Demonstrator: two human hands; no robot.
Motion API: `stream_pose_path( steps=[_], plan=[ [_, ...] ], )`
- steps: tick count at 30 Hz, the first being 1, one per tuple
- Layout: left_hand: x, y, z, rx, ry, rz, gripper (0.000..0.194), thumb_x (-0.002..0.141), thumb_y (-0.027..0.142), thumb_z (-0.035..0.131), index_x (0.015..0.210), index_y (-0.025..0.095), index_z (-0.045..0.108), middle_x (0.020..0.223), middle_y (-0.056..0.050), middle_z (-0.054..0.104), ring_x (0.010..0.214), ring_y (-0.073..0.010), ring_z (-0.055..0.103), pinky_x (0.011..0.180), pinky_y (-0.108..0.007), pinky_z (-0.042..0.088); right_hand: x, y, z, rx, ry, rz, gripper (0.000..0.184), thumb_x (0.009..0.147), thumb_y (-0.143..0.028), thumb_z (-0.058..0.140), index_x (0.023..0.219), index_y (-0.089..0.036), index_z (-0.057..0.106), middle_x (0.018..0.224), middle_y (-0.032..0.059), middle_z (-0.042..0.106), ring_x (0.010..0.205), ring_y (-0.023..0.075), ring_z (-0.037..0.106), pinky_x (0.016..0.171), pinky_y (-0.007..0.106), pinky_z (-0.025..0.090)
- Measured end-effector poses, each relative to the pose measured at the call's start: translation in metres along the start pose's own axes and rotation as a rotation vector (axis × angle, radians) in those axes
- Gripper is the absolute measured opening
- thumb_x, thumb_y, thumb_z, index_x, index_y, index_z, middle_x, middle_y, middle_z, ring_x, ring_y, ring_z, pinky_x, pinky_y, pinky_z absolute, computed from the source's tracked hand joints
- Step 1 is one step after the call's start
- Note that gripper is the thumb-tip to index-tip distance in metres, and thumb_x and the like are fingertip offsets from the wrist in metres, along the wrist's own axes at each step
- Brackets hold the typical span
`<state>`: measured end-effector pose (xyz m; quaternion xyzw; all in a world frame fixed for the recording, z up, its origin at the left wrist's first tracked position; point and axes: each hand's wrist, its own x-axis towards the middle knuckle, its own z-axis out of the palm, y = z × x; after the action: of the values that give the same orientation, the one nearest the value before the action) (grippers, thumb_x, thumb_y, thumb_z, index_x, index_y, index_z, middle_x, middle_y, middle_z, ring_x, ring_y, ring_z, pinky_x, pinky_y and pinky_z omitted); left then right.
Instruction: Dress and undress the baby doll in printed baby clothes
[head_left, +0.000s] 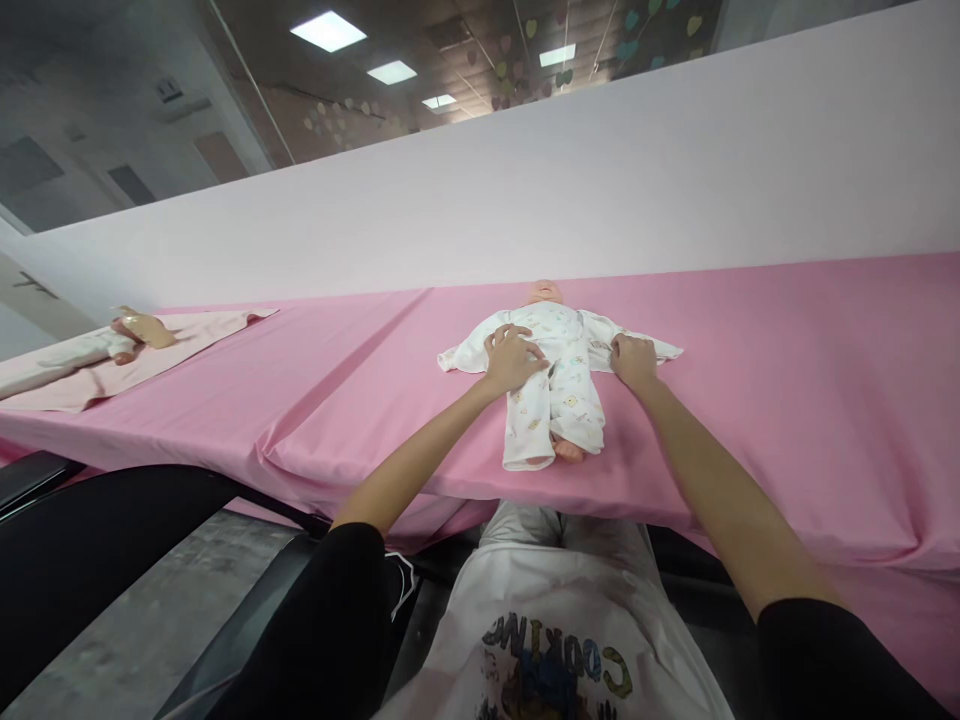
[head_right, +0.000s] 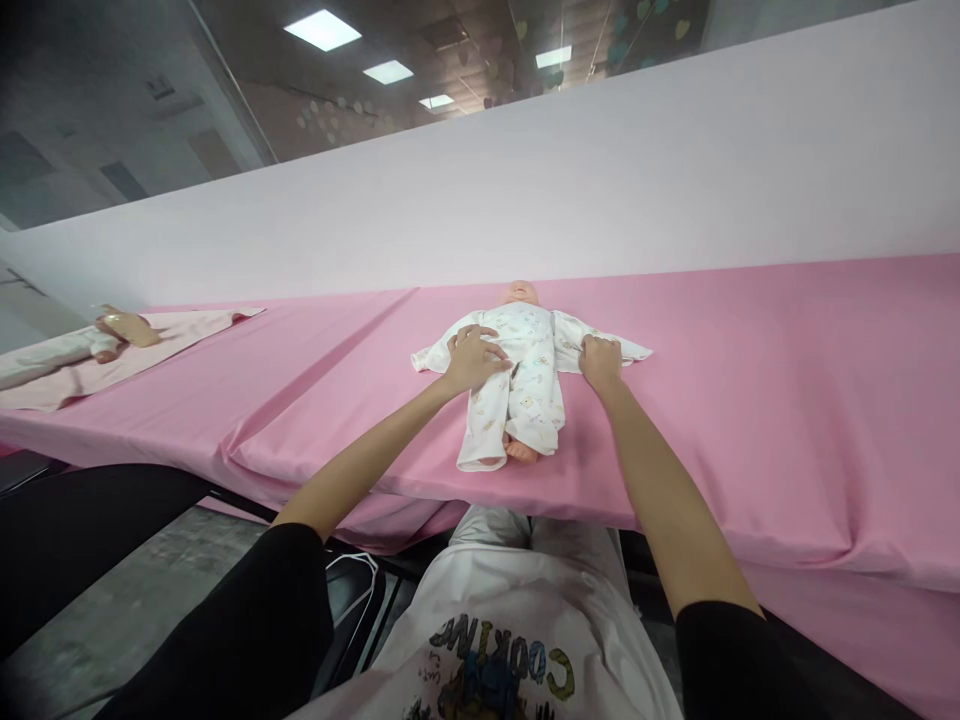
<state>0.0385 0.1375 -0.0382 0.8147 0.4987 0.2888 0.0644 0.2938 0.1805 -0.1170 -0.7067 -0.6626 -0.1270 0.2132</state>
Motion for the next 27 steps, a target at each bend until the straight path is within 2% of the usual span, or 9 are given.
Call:
stream_pose_path(
  steps=[3,7,11,13,16,18,22,25,27],
  plan=[
    [0.005,-0.001,-0.001,-0.04,0.084,-0.021,0.016,0.073,0.041,0.067,0.075,0.026,0.072,0.12,-0.003,0.055,0.121,-0.0302,0.035,0.103,-0.049,0.023,0.0,0.001,0.001,0.001,-0.001,-0.006,0.029,0.083,-0.011,0.037,0.097,-0.01,0.062,0.086,0.013,0.067,0.077,0.0224,0.057,0.076,0.032,0.029],
    [-0.006,-0.011,0.002,-0.086,0.096,-0.05,0.022,0.077,0.041,0.062,0.093,0.028,0.069,0.119,-0.005,0.055,0.12,-0.0286,0.037,0.103,-0.046,0.026,0.001,0.001,0.002,0.001,0.002,0.001,0.029,0.082,-0.011,0.038,0.098,-0.01,0.062,0.086,0.0136,0.067,0.077,0.023,0.057,0.076,0.033,0.029],
    [-0.023,-0.03,0.003,-0.273,0.179,-0.178,0.038,0.085,0.037,0.049,0.12,0.023,0.053,0.12,-0.01,0.052,0.111,-0.0236,0.049,0.099,-0.041,0.035,0.001,0.0,0.003,-0.009,0.001,0.008,0.028,0.082,-0.011,0.039,0.098,-0.01,0.062,0.087,0.0134,0.067,0.078,0.0231,0.057,0.076,0.033,0.029],
    [-0.027,-0.04,0.002,-0.462,0.063,-0.344,0.045,0.083,0.031,0.049,0.127,0.02,0.044,0.113,-0.011,0.056,0.093,-0.0199,0.058,0.088,-0.038,0.044,0.001,0.0,0.003,-0.008,-0.002,0.008,0.028,0.082,-0.011,0.039,0.098,-0.011,0.062,0.089,0.0128,0.067,0.079,0.023,0.057,0.076,0.033,0.029],
    [-0.029,-0.05,-0.001,-0.755,-0.25,-0.553,0.058,0.074,0.021,0.058,0.128,0.016,0.04,0.089,-0.008,0.063,0.069,-0.0161,0.061,0.075,-0.035,0.05,0.0,-0.001,0.002,-0.01,-0.009,0.01,0.028,0.083,-0.011,0.039,0.098,-0.011,0.062,0.09,0.0126,0.067,0.08,0.0227,0.057,0.076,0.033,0.03],
    [-0.028,-0.053,-0.002,-0.864,-0.304,-0.591,0.061,0.068,0.015,0.062,0.126,0.014,0.041,0.078,-0.004,0.063,0.067,-0.0153,0.061,0.072,-0.034,0.051,0.0,-0.001,0.001,-0.015,-0.01,0.008,0.027,0.083,-0.012,0.039,0.099,-0.011,0.062,0.09,0.0131,0.067,0.081,0.0229,0.057,0.076,0.033,0.03],
    [-0.023,-0.059,0.003,-0.9,-0.108,-0.582,0.058,0.066,0.012,0.063,0.121,0.016,0.045,0.074,-0.002,0.063,0.065,-0.0134,0.061,0.073,-0.033,0.052,-0.001,-0.002,-0.001,-0.019,-0.017,0.011,0.027,0.084,-0.012,0.039,0.099,-0.011,0.062,0.091,0.0134,0.067,0.083,0.0235,0.058,0.075,0.032,0.032],
    [-0.02,-0.064,0.011,-0.902,-0.011,-0.516,0.05,0.068,0.012,0.06,0.116,0.017,0.048,0.077,-0.002,0.063,0.069,-0.0134,0.061,0.076,-0.032,0.051,-0.002,-0.003,-0.002,-0.019,-0.024,0.042,0.025,0.087,-0.014,0.039,0.1,-0.013,0.061,0.093,0.0132,0.066,0.084,0.0244,0.058,0.068,0.031,0.032],
    [-0.018,-0.065,0.015,-0.825,0.06,-0.463,0.043,0.07,0.012,0.056,0.113,0.018,0.051,0.083,-0.003,0.064,0.077,-0.0139,0.061,0.079,-0.031,0.049,-0.003,-0.004,-0.003,-0.013,-0.021,0.063,0.026,0.088,-0.016,0.038,0.101,-0.014,0.06,0.094,0.013,0.066,0.084,0.0248,0.058,0.063,0.03,0.03]
  ],
)
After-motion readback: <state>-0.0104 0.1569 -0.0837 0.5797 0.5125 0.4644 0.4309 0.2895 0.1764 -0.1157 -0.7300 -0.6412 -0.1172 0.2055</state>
